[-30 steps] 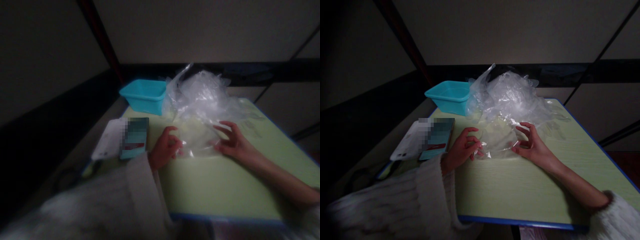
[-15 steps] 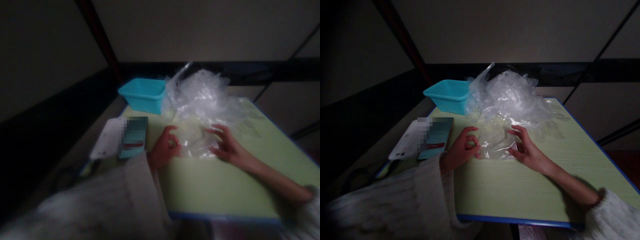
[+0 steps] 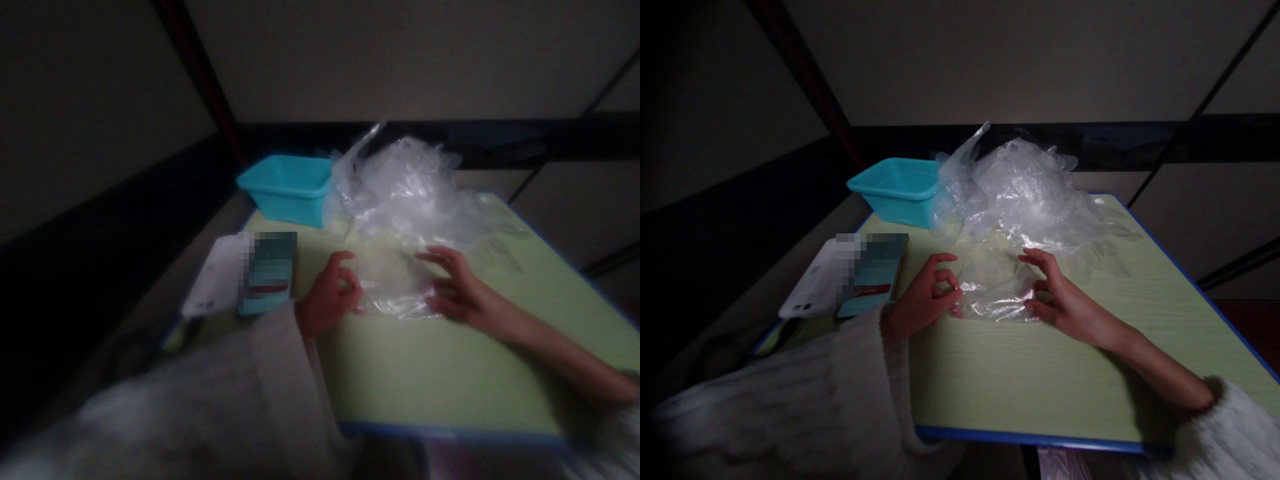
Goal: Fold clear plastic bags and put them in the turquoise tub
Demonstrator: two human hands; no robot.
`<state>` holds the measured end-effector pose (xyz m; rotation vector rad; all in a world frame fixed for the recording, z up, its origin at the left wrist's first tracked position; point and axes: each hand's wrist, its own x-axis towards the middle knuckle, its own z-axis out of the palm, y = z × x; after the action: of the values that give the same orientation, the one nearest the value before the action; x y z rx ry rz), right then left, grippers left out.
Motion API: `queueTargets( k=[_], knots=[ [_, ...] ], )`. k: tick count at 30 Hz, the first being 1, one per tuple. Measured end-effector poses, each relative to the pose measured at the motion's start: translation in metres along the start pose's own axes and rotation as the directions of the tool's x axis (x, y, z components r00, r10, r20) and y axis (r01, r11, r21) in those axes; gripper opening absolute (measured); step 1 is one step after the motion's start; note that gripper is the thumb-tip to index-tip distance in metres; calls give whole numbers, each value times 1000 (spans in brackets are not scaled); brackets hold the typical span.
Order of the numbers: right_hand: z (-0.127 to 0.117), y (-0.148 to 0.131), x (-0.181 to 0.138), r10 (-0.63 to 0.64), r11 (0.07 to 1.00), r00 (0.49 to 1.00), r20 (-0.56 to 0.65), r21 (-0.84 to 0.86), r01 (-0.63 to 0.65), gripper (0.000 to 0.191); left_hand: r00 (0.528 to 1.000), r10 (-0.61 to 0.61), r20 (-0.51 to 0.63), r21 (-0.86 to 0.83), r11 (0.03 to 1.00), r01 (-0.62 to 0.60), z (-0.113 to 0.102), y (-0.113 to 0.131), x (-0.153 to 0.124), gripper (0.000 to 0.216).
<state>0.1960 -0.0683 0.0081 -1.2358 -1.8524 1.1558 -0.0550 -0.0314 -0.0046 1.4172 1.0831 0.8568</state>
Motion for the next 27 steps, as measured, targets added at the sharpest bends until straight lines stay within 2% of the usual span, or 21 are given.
queueTargets(
  k=[3,7,15,21,27],
  knots=[
    [0,0,0,-17,998,1000,22,-55,18,59,1000,-4,1,-9,1000,4,0,1,0,50],
    [1,0,0,-7,1000,1000,7,-23,7,57,1000,-5,1,-25,1000,5,0,1,0,50],
    [2,2,11,31,995,964,-263,96,-6,43,999,31,-33,-36,999,-32,-1,0,1,47],
    [2,3,18,60,993,968,-245,115,-33,46,998,57,-25,-52,997,-58,-3,-6,5,46],
    [-2,1,17,60,990,983,-175,133,-37,44,1000,-4,20,-46,999,5,-3,-3,2,53]
  ],
)
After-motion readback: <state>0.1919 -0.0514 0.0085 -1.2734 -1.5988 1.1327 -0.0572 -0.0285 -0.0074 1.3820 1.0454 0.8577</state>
